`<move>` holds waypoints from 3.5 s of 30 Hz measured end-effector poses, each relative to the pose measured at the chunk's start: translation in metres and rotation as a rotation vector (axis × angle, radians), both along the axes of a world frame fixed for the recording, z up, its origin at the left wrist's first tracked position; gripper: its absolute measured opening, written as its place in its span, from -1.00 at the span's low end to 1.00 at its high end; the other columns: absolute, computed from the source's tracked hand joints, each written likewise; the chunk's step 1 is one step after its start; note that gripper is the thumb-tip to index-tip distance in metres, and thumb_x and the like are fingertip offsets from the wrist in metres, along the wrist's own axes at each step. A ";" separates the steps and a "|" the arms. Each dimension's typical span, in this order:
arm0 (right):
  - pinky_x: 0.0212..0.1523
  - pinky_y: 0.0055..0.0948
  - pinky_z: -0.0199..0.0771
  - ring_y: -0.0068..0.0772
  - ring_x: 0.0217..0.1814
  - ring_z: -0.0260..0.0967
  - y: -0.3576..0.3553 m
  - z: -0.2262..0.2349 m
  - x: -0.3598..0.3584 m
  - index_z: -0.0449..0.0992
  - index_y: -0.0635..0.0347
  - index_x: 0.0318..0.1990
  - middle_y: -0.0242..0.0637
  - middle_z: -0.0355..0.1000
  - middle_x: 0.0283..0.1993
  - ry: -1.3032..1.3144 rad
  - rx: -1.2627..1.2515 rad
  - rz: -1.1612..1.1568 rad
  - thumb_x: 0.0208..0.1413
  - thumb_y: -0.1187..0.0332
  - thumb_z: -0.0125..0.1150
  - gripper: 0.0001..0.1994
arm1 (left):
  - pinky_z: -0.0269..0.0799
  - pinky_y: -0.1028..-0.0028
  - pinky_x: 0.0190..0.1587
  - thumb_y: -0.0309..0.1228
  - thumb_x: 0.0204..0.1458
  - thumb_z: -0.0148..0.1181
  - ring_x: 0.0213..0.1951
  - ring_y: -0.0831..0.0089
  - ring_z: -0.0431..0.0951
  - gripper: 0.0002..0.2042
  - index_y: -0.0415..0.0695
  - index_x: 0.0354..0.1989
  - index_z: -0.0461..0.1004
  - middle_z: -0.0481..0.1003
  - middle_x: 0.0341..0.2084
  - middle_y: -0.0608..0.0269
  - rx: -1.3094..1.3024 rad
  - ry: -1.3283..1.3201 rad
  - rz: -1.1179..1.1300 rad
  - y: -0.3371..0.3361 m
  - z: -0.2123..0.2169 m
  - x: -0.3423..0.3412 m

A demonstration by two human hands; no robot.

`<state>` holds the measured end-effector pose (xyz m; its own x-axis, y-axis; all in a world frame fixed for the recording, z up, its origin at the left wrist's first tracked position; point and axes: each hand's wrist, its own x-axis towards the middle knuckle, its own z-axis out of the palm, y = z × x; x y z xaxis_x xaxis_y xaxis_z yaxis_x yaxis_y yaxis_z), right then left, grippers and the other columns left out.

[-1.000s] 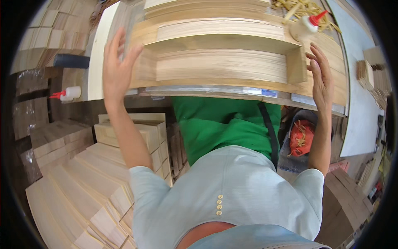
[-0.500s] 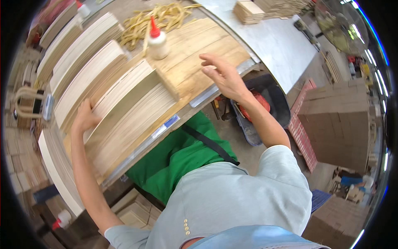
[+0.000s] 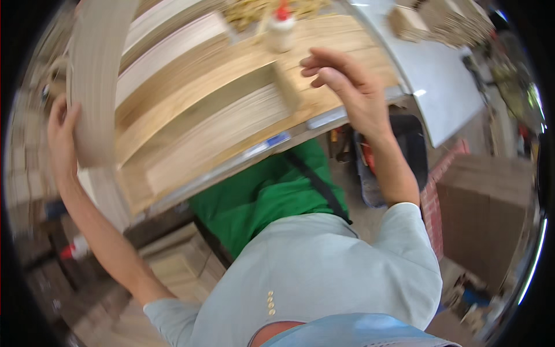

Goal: The recorder applies glue to wooden slats and assembles them into small rectangular boxes.

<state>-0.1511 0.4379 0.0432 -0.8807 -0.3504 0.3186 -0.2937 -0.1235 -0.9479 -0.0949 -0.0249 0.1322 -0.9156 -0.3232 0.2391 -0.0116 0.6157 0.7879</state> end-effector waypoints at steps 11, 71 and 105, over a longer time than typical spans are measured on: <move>0.32 -0.30 0.02 -0.28 0.28 0.14 -0.133 0.043 0.016 0.06 0.24 0.33 -0.14 0.21 0.24 -0.132 0.173 0.809 -0.25 0.03 0.41 -0.03 | 0.22 0.27 0.13 -0.48 0.17 -0.03 0.00 0.37 0.40 -0.80 -0.20 -0.05 0.36 0.46 -0.14 0.23 1.098 0.681 -0.347 0.125 -0.041 0.043; 0.25 -0.22 0.18 -0.24 0.34 0.09 -0.006 -0.020 -0.065 0.14 -0.09 0.33 -0.37 -0.01 0.41 0.315 0.801 0.464 -0.43 0.06 0.47 0.00 | -0.06 0.29 0.36 -0.49 -0.50 0.48 0.36 0.14 -0.06 0.08 0.07 0.35 0.00 -0.07 0.35 0.08 -0.412 -0.435 -0.235 0.012 -0.057 0.123; 0.14 -0.43 0.23 -0.49 0.09 0.28 -0.027 -0.054 -0.043 0.34 0.34 0.12 -0.23 0.37 0.03 -0.470 0.481 0.220 0.18 -0.14 -0.04 -0.35 | 0.15 0.33 0.20 0.01 0.15 0.04 0.15 0.37 0.27 -0.36 -0.33 0.17 0.20 0.30 0.12 0.13 0.846 -0.209 0.422 -0.007 -0.161 0.149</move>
<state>-0.1940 0.4106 -0.0110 -0.7794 -0.5427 -0.3131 0.1439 0.3313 -0.9325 0.0537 -0.0324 -0.0285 -0.6825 -0.6253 -0.3786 -0.2922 -0.2413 0.9254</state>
